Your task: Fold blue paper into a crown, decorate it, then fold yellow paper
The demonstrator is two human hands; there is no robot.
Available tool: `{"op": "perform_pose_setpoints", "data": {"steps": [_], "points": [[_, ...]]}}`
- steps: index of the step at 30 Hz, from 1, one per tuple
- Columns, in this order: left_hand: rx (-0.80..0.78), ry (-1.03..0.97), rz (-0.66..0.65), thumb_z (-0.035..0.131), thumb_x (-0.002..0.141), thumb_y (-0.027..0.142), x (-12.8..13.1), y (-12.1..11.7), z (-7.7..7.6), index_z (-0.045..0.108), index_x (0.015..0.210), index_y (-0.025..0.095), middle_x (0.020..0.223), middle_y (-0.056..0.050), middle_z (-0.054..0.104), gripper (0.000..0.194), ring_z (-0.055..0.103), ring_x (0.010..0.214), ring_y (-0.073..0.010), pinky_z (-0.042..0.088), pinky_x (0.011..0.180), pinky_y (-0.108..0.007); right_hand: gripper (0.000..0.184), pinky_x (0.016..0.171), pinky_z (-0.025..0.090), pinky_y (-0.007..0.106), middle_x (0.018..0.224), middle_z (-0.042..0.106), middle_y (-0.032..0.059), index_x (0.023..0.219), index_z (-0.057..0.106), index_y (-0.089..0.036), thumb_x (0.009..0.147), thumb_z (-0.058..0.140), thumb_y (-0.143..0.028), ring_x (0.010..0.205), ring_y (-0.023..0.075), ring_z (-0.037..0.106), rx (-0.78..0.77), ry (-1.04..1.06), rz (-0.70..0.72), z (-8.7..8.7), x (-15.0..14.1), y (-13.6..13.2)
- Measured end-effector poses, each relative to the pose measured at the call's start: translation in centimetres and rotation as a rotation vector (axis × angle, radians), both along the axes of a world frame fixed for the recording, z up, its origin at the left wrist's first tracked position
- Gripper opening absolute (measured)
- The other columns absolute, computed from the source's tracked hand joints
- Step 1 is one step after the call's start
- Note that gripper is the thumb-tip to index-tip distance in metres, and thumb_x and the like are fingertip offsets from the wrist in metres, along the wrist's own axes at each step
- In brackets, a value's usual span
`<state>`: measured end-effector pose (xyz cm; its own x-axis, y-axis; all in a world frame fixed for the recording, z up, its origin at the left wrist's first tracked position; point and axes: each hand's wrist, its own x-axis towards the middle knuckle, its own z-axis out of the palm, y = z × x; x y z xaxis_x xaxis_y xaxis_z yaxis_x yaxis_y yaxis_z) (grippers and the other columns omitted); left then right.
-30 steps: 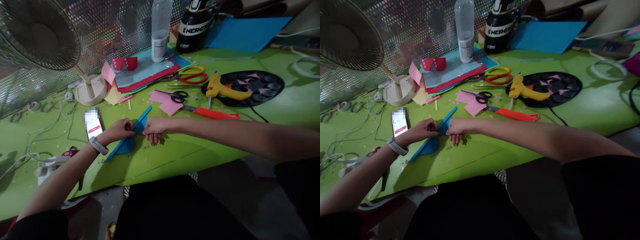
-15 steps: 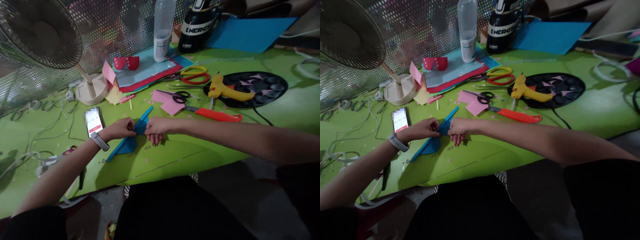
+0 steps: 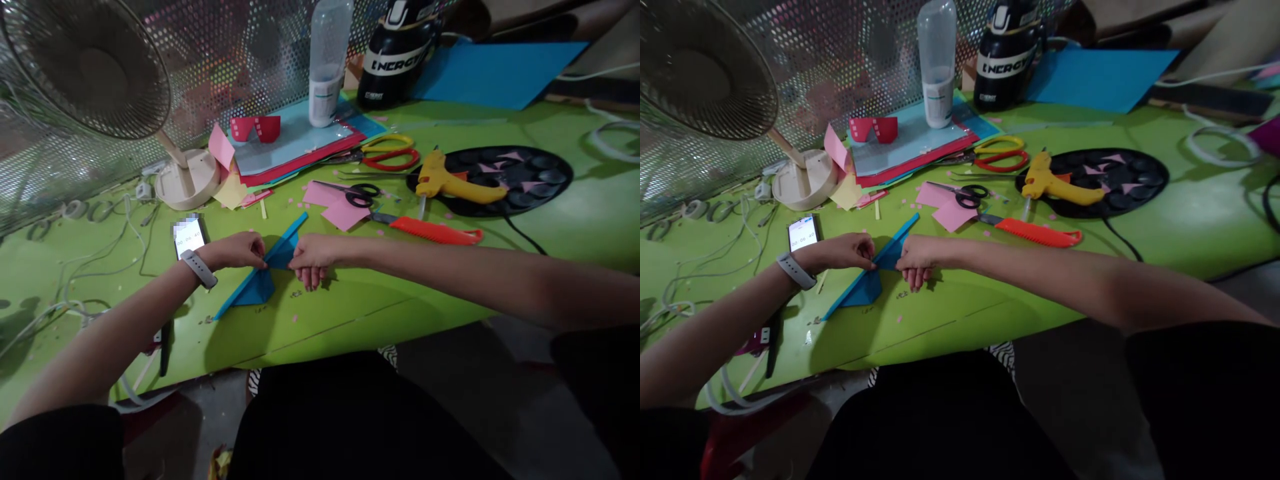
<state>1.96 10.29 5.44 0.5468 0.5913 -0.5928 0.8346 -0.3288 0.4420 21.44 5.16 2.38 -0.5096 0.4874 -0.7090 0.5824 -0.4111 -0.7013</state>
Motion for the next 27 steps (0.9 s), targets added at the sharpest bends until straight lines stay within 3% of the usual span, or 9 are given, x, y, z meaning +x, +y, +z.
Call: {"op": "perform_pose_setpoints", "data": {"steps": [4,7,12,15,17,19,21,23,27], "points": [[-0.033,-0.101,0.106,0.069,0.069,0.036,-1.0,-1.2,0.6,0.056,0.084,0.018,0.072,-0.001,0.064,0.027,0.063,0.068,-0.019,0.046,0.058,-0.028,0.033,0.043,0.042,0.017,0.053,0.065,0.0034,0.065,0.057,-0.013,0.093,0.055,-0.03,0.044,0.0089,0.061,0.051,0.015,0.029,-0.3,0.1,0.1],[-0.101,-0.161,0.257,0.068,0.071,0.031,-1.7,-2.5,0.6,0.052,0.086,0.019,0.07,0.0,0.064,0.024,0.066,0.061,-0.0182,0.051,0.054,-0.029,0.032,0.047,0.044,0.021,0.057,0.066,0.0044,0.068,0.058,-0.014,0.095,0.049,-0.028,0.046,0.0104,0.061,0.191,-0.014,0.02,0.1,0.0,-0.2],[-0.085,-0.276,0.498,0.066,0.077,0.019,-1.9,-4.3,-0.6,0.048,0.09,0.018,0.08,-0.002,0.064,0.022,0.068,0.056,-0.0159,0.056,0.053,-0.031,0.029,0.06,0.041,0.028,0.08,0.071,0.0068,0.085,0.066,-0.017,0.088,0.061,-0.046,0.073,0.0193,0.065,0.848,-0.166,0.058,0.6,-0.3,-2.0],[-0.058,-0.381,0.603,0.064,0.083,0.022,-1.9,-5.3,-1.6,0.047,0.09,0.019,0.087,-0.005,0.064,0.019,0.068,0.058,-0.0154,0.058,0.056,-0.032,0.028,0.061,0.039,0.029,0.099,0.068,0.0086,0.098,0.065,-0.017,0.089,0.062,-0.044,0.087,0.0215,0.062,1.113,-0.228,0.159,-0.3,-0.4,-3.1],[0.049,-0.411,0.538,0.061,0.086,0.024,-2.1,-6.0,-1.9,0.049,0.089,0.018,0.089,-0.005,0.065,0.014,0.069,0.063,-0.0155,0.059,0.059,-0.033,0.021,0.061,0.038,0.029,0.102,0.066,0.0099,0.101,0.064,-0.016,0.094,0.056,-0.033,0.089,0.0209,0.06,1.261,-0.272,0.22,-1.0,-0.4,-3.4],[0.299,-0.382,0.351,0.058,0.087,0.021,-2.4,-6.7,-2.0,0.055,0.093,0.018,0.092,-0.007,0.066,0.007,0.069,0.074,-0.0181,0.059,0.067,-0.036,0.021,0.062,0.038,0.029,0.097,0.065,0.0104,0.099,0.065,-0.014,0.098,0.048,-0.025,0.089,0.0207,0.059,1.402,-0.308,0.275,-1.7,-0.2,-3.2],[0.617,-0.323,0.122,0.057,0.087,0.018,-2.8,-7.4,-2.2,0.061,0.103,0.018,0.103,-0.01,0.067,0.017,0.067,0.093,-0.0242,0.057,0.081,-0.044,0.025,0.063,0.038,0.03,0.092,0.065,0.0102,0.095,0.066,-0.013,0.099,0.042,-0.019,0.087,0.0207,0.058,1.528,-0.32,0.323,-2.2,0.1,-2.9],[0.811,-0.285,-0.061,0.055,0.088,0.015,-3.2,-8.0,-2.5,0.061,0.114,0.018,0.121,-0.014,0.064,0.027,0.062,0.11,-0.0291,0.054,0.091,-0.051,0.027,0.065,0.039,0.031,0.089,0.064,0.01,0.093,0.066,-0.013,0.099,0.039,-0.013,0.085,0.0204,0.058,1.613,-0.314,0.343,-2.6,0.3,-2.6],[0.83,-0.3,-0.198,0.047,0.093,0.013,-3.7,-8.3,-3.7,0.057,0.122,0.017,0.134,-0.014,0.06,0.031,0.06,0.12,-0.0256,0.053,0.1,-0.046,0.026,0.066,0.042,0.032,0.092,0.064,0.0122,0.097,0.065,-0.012,0.101,0.042,-0.023,0.086,0.0217,0.057,1.659,-0.302,0.26,-3.0,0.6,-2.7]]}}
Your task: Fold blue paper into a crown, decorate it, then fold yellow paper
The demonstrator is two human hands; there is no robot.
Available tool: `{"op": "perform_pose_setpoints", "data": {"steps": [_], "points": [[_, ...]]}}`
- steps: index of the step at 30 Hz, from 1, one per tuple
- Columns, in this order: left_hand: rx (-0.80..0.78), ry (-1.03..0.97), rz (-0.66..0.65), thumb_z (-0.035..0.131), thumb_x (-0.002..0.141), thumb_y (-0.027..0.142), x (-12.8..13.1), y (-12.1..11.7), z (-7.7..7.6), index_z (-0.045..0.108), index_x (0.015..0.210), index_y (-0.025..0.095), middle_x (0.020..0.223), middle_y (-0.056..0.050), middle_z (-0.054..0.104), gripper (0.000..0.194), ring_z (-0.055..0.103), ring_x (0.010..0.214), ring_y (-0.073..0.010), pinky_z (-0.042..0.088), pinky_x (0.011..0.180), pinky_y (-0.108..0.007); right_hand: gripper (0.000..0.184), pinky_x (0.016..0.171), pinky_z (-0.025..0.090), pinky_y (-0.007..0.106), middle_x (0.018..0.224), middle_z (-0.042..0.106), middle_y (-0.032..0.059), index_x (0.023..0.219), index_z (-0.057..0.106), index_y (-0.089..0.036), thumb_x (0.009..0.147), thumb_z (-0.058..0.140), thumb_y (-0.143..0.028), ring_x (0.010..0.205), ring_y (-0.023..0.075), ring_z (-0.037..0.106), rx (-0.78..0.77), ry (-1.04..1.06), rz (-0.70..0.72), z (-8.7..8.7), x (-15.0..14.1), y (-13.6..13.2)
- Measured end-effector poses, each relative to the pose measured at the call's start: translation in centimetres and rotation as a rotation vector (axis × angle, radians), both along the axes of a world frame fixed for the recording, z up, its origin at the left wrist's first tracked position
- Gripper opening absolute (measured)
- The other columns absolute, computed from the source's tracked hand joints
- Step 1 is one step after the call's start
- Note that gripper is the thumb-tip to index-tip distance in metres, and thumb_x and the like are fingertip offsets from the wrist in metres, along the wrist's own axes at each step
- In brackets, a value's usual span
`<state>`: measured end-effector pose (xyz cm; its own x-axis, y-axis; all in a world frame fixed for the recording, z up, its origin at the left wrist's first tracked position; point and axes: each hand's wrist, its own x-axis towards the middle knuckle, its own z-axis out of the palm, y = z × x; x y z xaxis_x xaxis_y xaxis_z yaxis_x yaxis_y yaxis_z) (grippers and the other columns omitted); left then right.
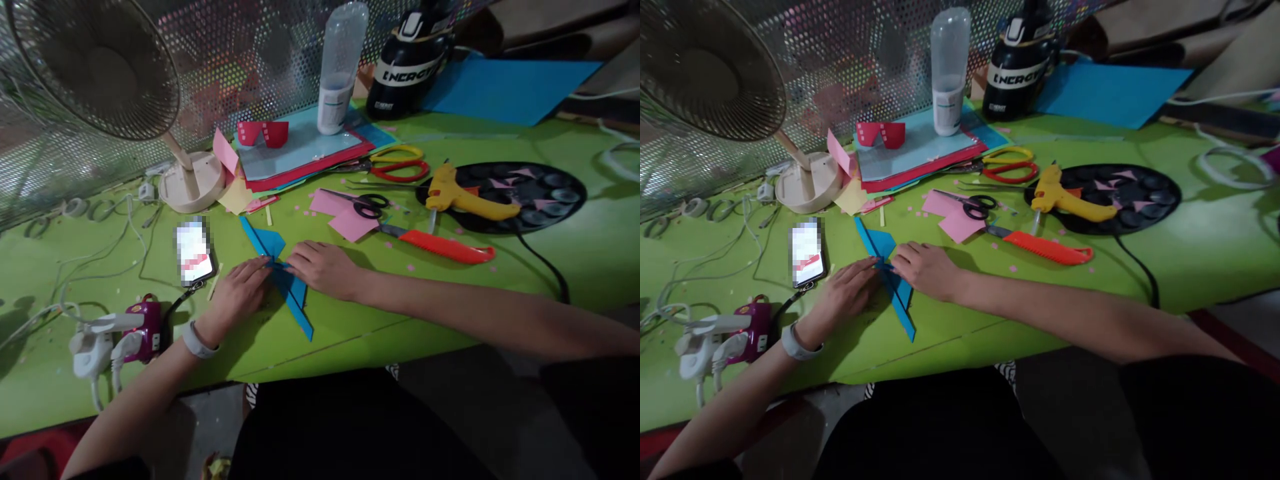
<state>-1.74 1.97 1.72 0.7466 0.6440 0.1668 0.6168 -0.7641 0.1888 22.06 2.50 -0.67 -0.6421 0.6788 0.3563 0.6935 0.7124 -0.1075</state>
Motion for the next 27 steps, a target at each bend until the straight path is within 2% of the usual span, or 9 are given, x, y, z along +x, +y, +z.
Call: {"op": "perform_pose_setpoints", "data": {"steps": [2,4,7,12,19,24,27], "points": [[-0.02,-0.011,-0.001,0.046,0.094,0.014,0.0,0.0,-0.4,0.056,0.123,0.016,0.134,-0.014,0.06,0.031,0.061,0.12,-0.0238,0.053,0.101,-0.043,0.028,0.066,0.043,0.033,0.095,0.063,0.0132,0.1,0.065,-0.011,0.1,0.047,-0.031,0.089,0.0229,0.057,-0.01,0.018,-0.023,-0.2,0.1,0.0],[-0.024,-0.026,0.0,0.045,0.095,0.015,0.0,-0.1,-0.7,0.055,0.125,0.014,0.134,-0.015,0.06,0.031,0.061,0.12,-0.0233,0.053,0.101,-0.042,0.028,0.067,0.044,0.032,0.096,0.062,0.0129,0.1,0.066,-0.011,0.099,0.048,-0.033,0.091,0.0231,0.057,-0.046,0.034,-0.032,-0.3,0.2,0.0],[0.012,-0.034,-0.006,0.045,0.096,0.015,0.0,-0.2,-0.9,0.054,0.129,0.014,0.134,-0.016,0.06,0.034,0.061,0.12,-0.024,0.055,0.1,-0.043,0.029,0.067,0.044,0.031,0.094,0.062,0.0121,0.099,0.067,-0.012,0.1,0.045,-0.031,0.092,0.0223,0.056,-0.101,0.051,-0.046,-0.3,0.3,0.3],[0.111,-0.013,-0.047,0.047,0.096,0.014,-0.1,-0.1,-1.4,0.054,0.129,0.012,0.132,-0.015,0.062,0.034,0.062,0.119,-0.025,0.056,0.099,-0.042,0.027,0.067,0.043,0.031,0.092,0.064,0.011,0.096,0.068,-0.013,0.1,0.045,-0.027,0.088,0.0211,0.056,-0.08,0.025,-0.04,-0.1,0.2,0.7],[0.113,0.053,-0.061,0.043,0.096,0.012,-0.1,-0.2,-1.1,0.055,0.129,0.013,0.132,-0.015,0.062,0.035,0.061,0.121,-0.0255,0.055,0.1,-0.041,0.026,0.074,0.042,0.034,0.089,0.066,0.0088,0.093,0.068,-0.015,0.099,0.043,-0.017,0.085,0.0199,0.058,-0.041,0.135,0.002,-0.5,-0.1,0.8],[0.11,0.067,-0.062,0.043,0.096,0.013,0.1,-0.2,-0.6,0.057,0.125,0.012,0.128,-0.016,0.064,0.032,0.063,0.117,-0.0256,0.057,0.097,-0.041,0.023,0.082,0.045,0.036,0.095,0.068,0.0094,0.104,0.067,-0.016,0.096,0.054,-0.033,0.092,0.0219,0.059,-0.239,0.243,0.014,-0.7,-0.2,1.2],[0.099,0.075,-0.058,0.044,0.098,0.014,0.2,-0.1,-0.4,0.058,0.122,0.014,0.127,-0.014,0.064,0.029,0.063,0.117,-0.025,0.057,0.096,-0.04,0.02,0.082,0.046,0.036,0.092,0.067,0.0073,0.104,0.07,-0.018,0.094,0.058,-0.031,0.089,0.0208,0.06,-0.314,0.284,-0.002,-0.7,-0.2,1.4]]}}
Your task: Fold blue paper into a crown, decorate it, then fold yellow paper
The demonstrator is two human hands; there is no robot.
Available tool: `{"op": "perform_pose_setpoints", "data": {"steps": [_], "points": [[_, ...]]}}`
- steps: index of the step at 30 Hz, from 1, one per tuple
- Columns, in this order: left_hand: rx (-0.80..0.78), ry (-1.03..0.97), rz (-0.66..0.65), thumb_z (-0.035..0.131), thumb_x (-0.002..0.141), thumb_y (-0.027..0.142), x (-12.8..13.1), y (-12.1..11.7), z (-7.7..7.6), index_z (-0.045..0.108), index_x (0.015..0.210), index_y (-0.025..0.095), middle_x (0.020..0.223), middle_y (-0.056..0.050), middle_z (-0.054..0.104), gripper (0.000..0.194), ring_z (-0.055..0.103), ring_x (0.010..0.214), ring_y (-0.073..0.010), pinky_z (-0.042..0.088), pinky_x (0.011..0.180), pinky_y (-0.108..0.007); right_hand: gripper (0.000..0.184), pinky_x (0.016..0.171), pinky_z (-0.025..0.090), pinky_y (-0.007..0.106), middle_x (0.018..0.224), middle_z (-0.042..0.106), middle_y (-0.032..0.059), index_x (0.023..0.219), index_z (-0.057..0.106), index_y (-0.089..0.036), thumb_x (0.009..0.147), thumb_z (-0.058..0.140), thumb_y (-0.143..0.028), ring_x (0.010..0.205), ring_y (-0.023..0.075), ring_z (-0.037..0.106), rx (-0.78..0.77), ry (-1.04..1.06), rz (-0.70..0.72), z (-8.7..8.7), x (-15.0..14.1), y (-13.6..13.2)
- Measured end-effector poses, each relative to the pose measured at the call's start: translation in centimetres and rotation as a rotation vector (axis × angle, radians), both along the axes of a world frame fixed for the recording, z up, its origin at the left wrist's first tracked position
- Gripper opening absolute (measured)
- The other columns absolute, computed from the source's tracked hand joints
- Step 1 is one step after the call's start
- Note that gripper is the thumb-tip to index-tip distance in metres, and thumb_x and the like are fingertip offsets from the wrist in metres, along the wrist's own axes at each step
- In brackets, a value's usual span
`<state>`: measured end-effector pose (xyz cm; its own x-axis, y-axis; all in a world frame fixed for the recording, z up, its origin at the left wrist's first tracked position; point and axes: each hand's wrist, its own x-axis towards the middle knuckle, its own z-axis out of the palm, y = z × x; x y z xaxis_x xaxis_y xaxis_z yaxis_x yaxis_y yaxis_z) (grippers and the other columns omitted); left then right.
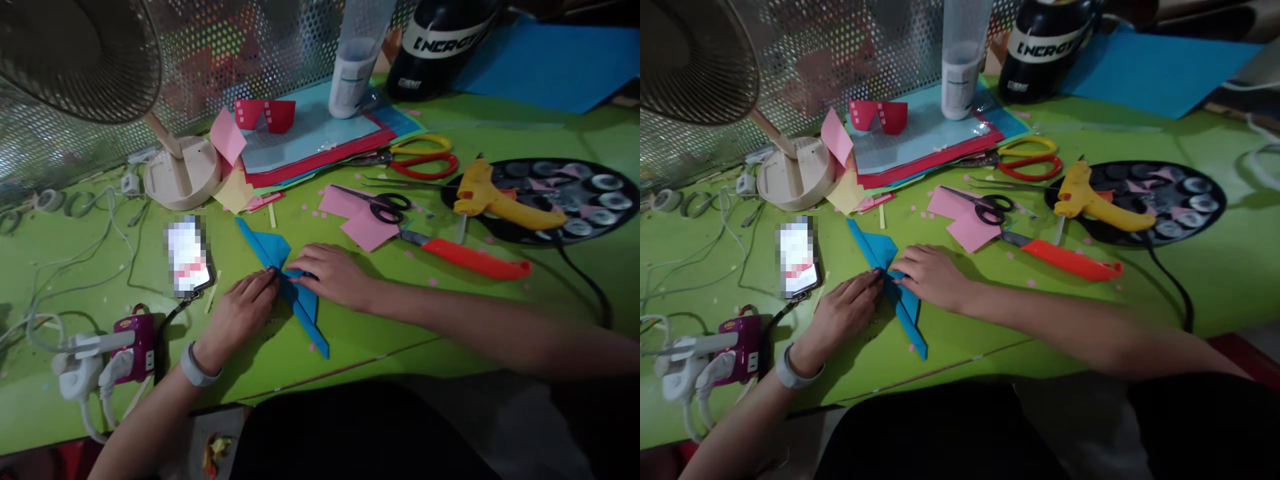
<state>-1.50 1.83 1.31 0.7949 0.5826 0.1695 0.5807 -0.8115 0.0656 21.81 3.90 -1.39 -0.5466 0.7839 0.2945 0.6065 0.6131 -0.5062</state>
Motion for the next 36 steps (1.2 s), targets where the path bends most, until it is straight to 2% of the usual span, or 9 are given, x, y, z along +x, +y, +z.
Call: {"op": "perform_pose_setpoints", "data": {"steps": [6,13,18,22,27,30,34,36], "points": [[-0.055,-0.015,0.007,0.042,0.098,0.013,0.1,-0.1,0.5,0.056,0.125,0.013,0.129,-0.016,0.063,0.031,0.061,0.12,-0.0255,0.056,0.1,-0.041,0.02,0.074,0.044,0.032,0.083,0.067,0.0053,0.095,0.073,-0.017,0.096,0.055,-0.025,0.082,0.0179,0.057,0.088,0.06,0.021,-0.1,0.1,0.1],[-0.114,0.004,0.026,0.043,0.096,0.011,0.1,-0.3,0.5,0.055,0.128,0.014,0.131,-0.015,0.062,0.034,0.057,0.126,-0.0264,0.054,0.102,-0.041,0.028,0.075,0.04,0.035,0.096,0.071,0.0051,0.104,0.071,-0.021,0.1,0.043,-0.018,0.088,0.0199,0.056,0.296,-0.17,0.127,0.3,0.9,0.3],[-0.073,0.021,0.015,0.044,0.095,0.011,0.1,-0.3,0.5,0.054,0.128,0.012,0.131,-0.016,0.062,0.034,0.058,0.124,-0.026,0.054,0.102,-0.04,0.029,0.073,0.042,0.036,0.099,0.071,0.0094,0.109,0.068,-0.013,0.098,0.041,-0.011,0.09,0.0212,0.057,0.421,-0.244,0.267,1.0,1.7,0.6],[-0.039,0.021,0.017,0.044,0.093,0.009,0.2,-0.3,0.5,0.054,0.127,0.009,0.131,-0.016,0.062,0.035,0.06,0.122,-0.0258,0.055,0.1,-0.038,0.029,0.073,0.043,0.035,0.096,0.071,0.0091,0.106,0.068,-0.01,0.099,0.04,-0.011,0.088,0.02,0.058,0.485,-0.253,0.297,1.3,1.8,0.6],[0.018,0.035,0.047,0.046,0.093,0.009,0.5,-0.2,0.2,0.052,0.131,0.008,0.128,-0.015,0.063,0.038,0.061,0.117,-0.025,0.054,0.097,-0.038,0.028,0.072,0.042,0.035,0.099,0.07,0.0103,0.104,0.068,-0.01,0.099,0.04,-0.011,0.089,0.0195,0.058,0.484,-0.278,0.316,1.4,1.8,0.6],[0.045,0.053,0.069,0.049,0.095,0.015,0.8,-0.1,0.0,0.049,0.135,0.009,0.125,-0.015,0.064,0.041,0.063,0.111,-0.0248,0.054,0.092,-0.037,0.028,0.071,0.042,0.035,0.098,0.07,0.0104,0.106,0.067,-0.01,0.099,0.039,-0.011,0.088,0.0197,0.057,0.484,-0.297,0.309,1.5,1.8,0.6],[0.068,0.048,0.098,0.05,0.098,0.036,1.0,0.0,-0.3,0.052,0.134,0.011,0.122,-0.015,0.063,0.044,0.061,0.107,-0.0254,0.052,0.09,-0.038,0.03,0.072,0.041,0.035,0.1,0.07,0.0104,0.105,0.067,-0.009,0.099,0.038,-0.011,0.088,0.02,0.057,0.497,-0.29,0.303,1.6,1.9,0.7],[0.067,0.047,0.1,0.048,0.098,0.041,1.1,0.0,-0.3,0.053,0.134,0.011,0.123,-0.015,0.061,0.047,0.06,0.107,-0.0253,0.05,0.09,-0.038,0.03,0.072,0.041,0.035,0.1,0.07,0.0108,0.106,0.067,-0.009,0.099,0.038,-0.012,0.089,0.0203,0.057,0.493,-0.293,0.3,1.6,1.9,0.7]]}}
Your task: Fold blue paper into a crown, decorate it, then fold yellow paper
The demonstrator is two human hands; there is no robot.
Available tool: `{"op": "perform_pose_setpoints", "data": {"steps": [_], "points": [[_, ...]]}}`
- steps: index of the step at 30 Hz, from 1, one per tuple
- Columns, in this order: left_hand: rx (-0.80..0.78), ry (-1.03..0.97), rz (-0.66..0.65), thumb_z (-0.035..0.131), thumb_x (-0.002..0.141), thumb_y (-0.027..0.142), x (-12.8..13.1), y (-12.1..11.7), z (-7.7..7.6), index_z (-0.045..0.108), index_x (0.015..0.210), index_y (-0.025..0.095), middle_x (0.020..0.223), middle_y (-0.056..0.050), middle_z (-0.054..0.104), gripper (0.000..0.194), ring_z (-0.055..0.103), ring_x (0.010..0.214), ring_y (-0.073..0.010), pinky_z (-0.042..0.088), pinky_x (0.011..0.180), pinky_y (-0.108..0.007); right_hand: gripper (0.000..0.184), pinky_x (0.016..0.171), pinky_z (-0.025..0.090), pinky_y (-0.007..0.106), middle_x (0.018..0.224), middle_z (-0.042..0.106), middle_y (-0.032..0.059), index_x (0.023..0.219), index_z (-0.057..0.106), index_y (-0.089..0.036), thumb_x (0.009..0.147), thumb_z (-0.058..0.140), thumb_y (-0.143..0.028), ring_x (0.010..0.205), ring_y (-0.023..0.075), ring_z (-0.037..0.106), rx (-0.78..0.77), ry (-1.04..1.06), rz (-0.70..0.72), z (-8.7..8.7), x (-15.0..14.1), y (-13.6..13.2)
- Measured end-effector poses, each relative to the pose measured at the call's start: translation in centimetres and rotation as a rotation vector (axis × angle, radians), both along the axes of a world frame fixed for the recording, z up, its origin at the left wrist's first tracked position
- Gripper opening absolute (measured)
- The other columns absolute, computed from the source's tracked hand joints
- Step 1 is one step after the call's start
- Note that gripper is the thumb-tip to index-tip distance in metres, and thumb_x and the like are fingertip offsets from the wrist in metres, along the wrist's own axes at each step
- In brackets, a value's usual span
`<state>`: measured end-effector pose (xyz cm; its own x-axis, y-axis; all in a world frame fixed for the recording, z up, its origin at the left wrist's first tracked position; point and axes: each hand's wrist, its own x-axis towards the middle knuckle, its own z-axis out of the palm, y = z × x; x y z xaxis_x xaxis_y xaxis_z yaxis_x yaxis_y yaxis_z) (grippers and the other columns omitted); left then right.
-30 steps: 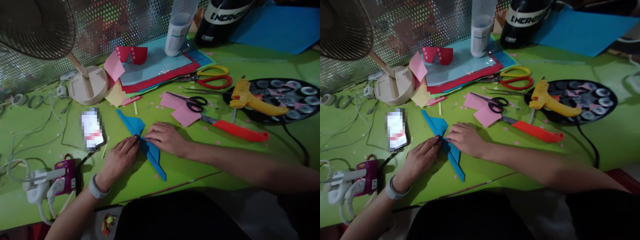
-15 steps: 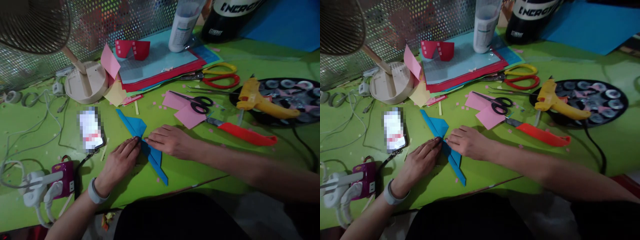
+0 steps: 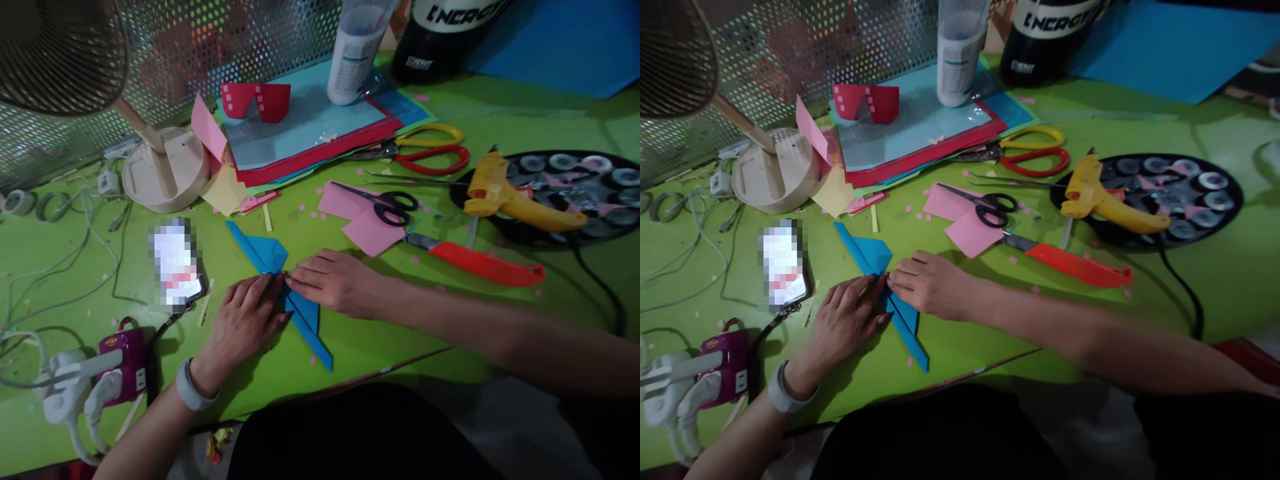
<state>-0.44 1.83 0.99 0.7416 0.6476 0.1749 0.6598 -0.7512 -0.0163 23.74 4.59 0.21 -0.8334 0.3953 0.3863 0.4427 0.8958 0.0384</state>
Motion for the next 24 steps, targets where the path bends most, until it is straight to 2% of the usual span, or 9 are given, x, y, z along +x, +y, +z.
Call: {"op": "perform_pose_setpoints", "data": {"steps": [5,10,13,24], "points": [[-0.015,0.007,-0.005,0.043,0.1,0.043,0.02,0.09,0.1,0.052,0.134,0.011,0.122,-0.014,0.06,0.047,0.059,0.106,-0.0251,0.049,0.09,-0.038,0.025,0.072,0.039,0.036,0.099,0.069,0.0112,0.105,0.067,-0.008,0.097,0.044,-0.014,0.088,0.0211,0.057,-0.031,-0.002,-0.022,-0.05,-0.08,-0.26],[-0.014,0.012,0.002,0.044,0.1,0.043,0.02,0.14,0.13,0.053,0.134,0.012,0.122,-0.014,0.06,0.047,0.058,0.106,-0.0254,0.049,0.09,-0.038,0.025,0.073,0.038,0.037,0.109,0.068,0.0132,0.106,0.068,-0.01,0.095,0.048,-0.021,0.09,0.0218,0.057,-0.115,-0.027,-0.035,-0.06,0.04,-0.47],[-0.012,0.011,0.007,0.045,0.099,0.044,0.05,0.11,0.09,0.053,0.134,0.013,0.121,-0.014,0.061,0.047,0.059,0.104,-0.0252,0.049,0.088,-0.038,0.025,0.075,0.039,0.038,0.108,0.069,0.013,0.106,0.068,-0.009,0.094,0.051,-0.023,0.091,0.0223,0.057,-0.139,-0.01,-0.046,0.01,0.16,-0.42],[-0.012,0.02,0.015,0.044,0.1,0.044,0.23,0.07,0.26,0.055,0.133,0.013,0.122,-0.013,0.061,0.046,0.058,0.104,-0.0251,0.048,0.088,-0.037,0.021,0.074,0.039,0.035,0.097,0.071,0.0084,0.099,0.069,-0.012,0.096,0.049,-0.018,0.086,0.0193,0.058,0.033,0.068,-0.069,-0.21,0.12,-0.31]]}}
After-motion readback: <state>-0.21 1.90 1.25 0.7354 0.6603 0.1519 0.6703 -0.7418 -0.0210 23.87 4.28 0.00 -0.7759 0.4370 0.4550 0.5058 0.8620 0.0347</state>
